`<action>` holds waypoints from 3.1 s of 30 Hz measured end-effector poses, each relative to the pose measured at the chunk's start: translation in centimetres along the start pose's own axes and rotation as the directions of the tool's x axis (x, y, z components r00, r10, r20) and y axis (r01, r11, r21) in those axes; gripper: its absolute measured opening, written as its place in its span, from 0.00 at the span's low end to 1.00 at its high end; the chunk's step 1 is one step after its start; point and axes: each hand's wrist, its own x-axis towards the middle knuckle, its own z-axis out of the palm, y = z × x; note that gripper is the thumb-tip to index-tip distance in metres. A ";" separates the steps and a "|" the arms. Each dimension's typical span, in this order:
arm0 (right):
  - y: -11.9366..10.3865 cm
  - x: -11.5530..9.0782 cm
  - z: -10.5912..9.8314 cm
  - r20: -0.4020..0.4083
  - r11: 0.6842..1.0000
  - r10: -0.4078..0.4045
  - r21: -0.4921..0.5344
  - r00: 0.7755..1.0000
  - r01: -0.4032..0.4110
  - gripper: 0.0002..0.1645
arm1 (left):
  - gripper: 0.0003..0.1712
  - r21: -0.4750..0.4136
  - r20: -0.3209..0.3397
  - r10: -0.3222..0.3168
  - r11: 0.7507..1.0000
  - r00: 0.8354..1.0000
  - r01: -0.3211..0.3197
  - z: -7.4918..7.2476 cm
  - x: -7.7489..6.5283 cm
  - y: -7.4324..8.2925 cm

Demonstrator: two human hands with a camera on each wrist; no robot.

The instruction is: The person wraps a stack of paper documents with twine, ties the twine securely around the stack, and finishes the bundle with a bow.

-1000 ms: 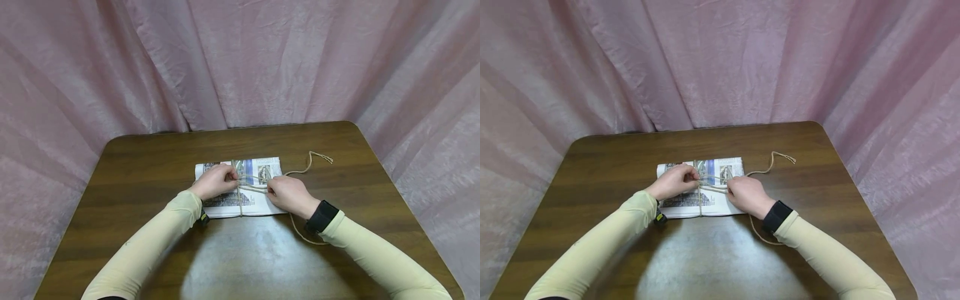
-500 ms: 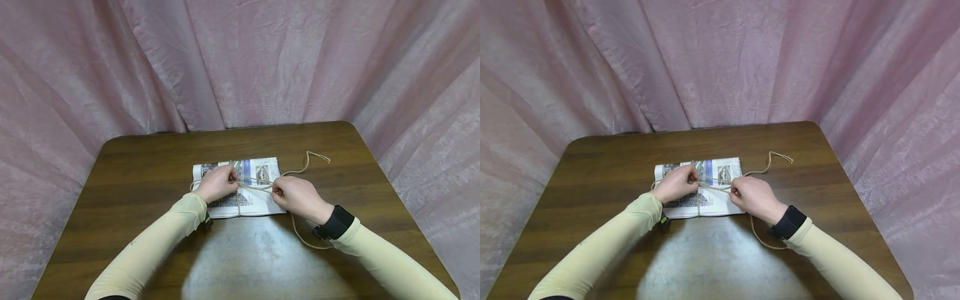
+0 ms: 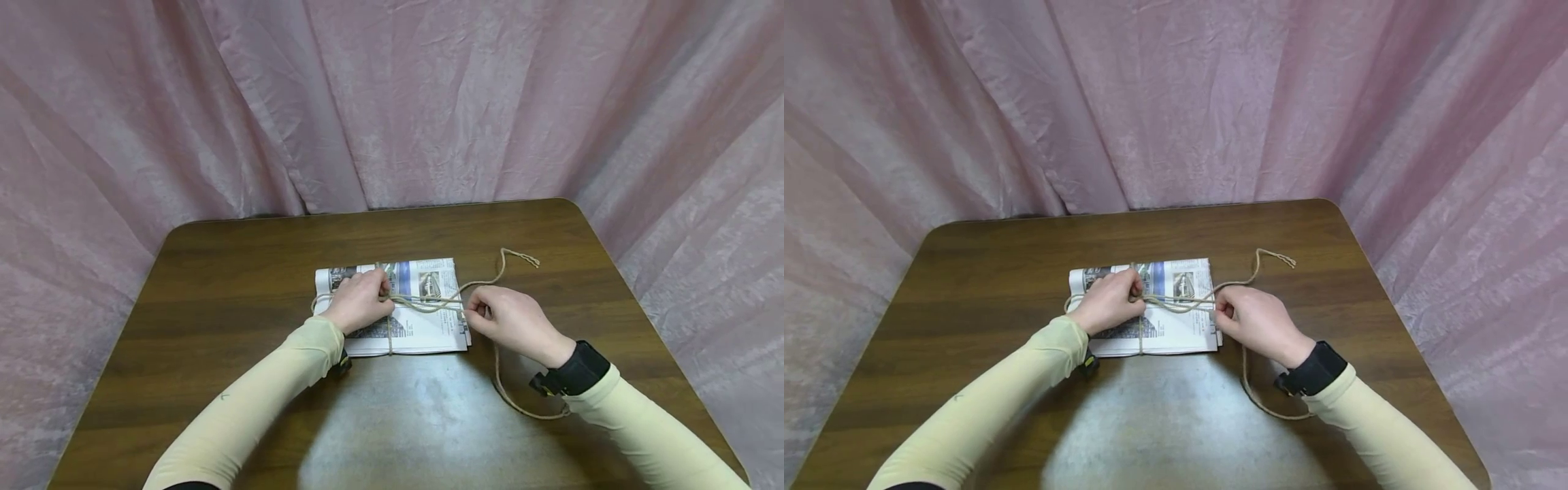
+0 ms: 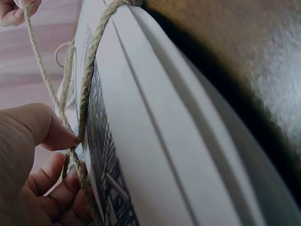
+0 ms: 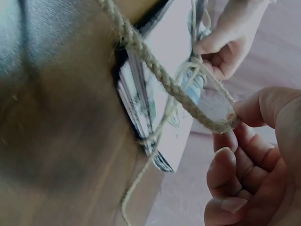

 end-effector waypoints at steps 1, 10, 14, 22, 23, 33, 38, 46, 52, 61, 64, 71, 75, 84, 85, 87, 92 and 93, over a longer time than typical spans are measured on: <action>0.1 0.0 0.1 -0.001 1.000 0.005 0.009 1.000 -0.005 0.06 | 0.14 0.002 0.000 0.001 1.000 1.000 -0.001 0.0 0.0 0.0; -0.3 0.3 -0.4 -0.017 0.988 0.054 0.146 0.998 -0.051 0.03 | 0.23 0.016 -0.045 0.158 0.987 0.986 -0.157 -0.3 -0.7 0.1; -0.7 0.6 -0.6 -0.028 0.977 0.068 0.203 0.997 -0.061 0.03 | 0.23 0.012 -0.050 0.284 0.959 0.957 -0.284 -0.5 -1.0 1.1; -2.0 1.8 -2.0 0.016 0.902 0.083 0.424 0.996 -0.081 0.04 | 0.21 -0.076 -0.060 0.321 0.943 0.945 -0.325 -1.3 -1.4 3.6; -2.1 1.9 -2.4 0.029 0.886 0.083 0.455 0.996 -0.088 0.05 | 0.21 -0.088 -0.063 0.315 0.943 0.947 -0.320 -1.6 -1.4 3.9; -4.3 3.3 -5.4 0.030 0.787 -0.015 0.617 0.999 -0.007 0.09 | 0.12 -0.180 -0.155 0.373 0.900 0.915 -0.397 -4.5 -1.8 6.0; -4.4 4.2 -5.4 0.000 0.795 -0.026 0.606 1.000 0.021 0.09 | 0.04 -0.231 -0.190 0.360 0.888 0.913 -0.398 -5.0 -2.3 5.9; 1.5 5.0 -1.9 0.034 0.906 0.101 0.410 0.994 -0.106 0.08 | 0.05 -0.332 -0.206 0.267 0.886 0.941 -0.324 -5.2 -4.8 3.4; 3.7 4.8 1.7 0.103 0.994 -0.043 0.105 0.994 0.032 0.09 | 0.04 -0.358 -0.211 0.245 0.882 0.946 -0.308 -5.1 -6.7 2.4; 4.6 5.8 2.2 0.122 0.987 -0.137 -0.070 0.983 0.146 0.05 | 0.05 -0.394 -0.206 0.226 0.872 0.952 -0.292 -4.2 -8.6 1.2; 4.5 6.2 1.6 0.110 0.992 -0.120 -0.025 0.987 0.123 0.04 | 0.05 -0.393 -0.207 0.211 0.876 0.955 -0.279 -4.3 -9.0 0.8; 4.7 7.5 0.1 -0.091 0.994 -0.105 -0.010 0.990 0.105 0.07 | 0.05 -0.405 -0.211 0.194 0.875 0.958 -0.266 -4.4 -9.6 0.1; 4.4 8.5 -0.1 -0.158 0.990 -0.142 -0.006 0.977 0.143 0.12 | 0.05 -0.411 -0.186 0.192 0.875 0.963 -0.254 -4.0 -9.8 -0.1; 3.0 12.0 0.3 -0.097 0.993 -0.054 0.104 0.994 0.064 0.09 | 0.03 -0.381 -0.101 0.190 0.900 0.977 -0.214 -1.9 -11.1 0.0; 2.8 12.4 0.4 -0.076 0.991 -0.036 0.128 0.996 0.046 0.10 | 0.03 -0.376 -0.085 0.181 0.905 0.980 -0.200 -1.5 -11.2 0.0; 2.5 13.3 0.9 -0.030 0.985 0.000 0.170 1.000 0.005 0.12 | 0.04 -0.366 -0.045 0.161 0.916 0.986 -0.166 -0.7 -11.3 0.0; 2.2 14.8 2.7 0.087 0.965 0.088 0.241 0.992 -0.107 0.14 | 0.06 -0.326 0.035 0.113 0.941 0.993 -0.095 0.6 -11.6 0.2; 2.1 14.9 3.0 0.108 0.960 0.101 0.250 0.989 -0.125 0.15 | 0.06 -0.320 0.041 0.108 0.943 0.993 -0.089 0.8 -11.6 0.3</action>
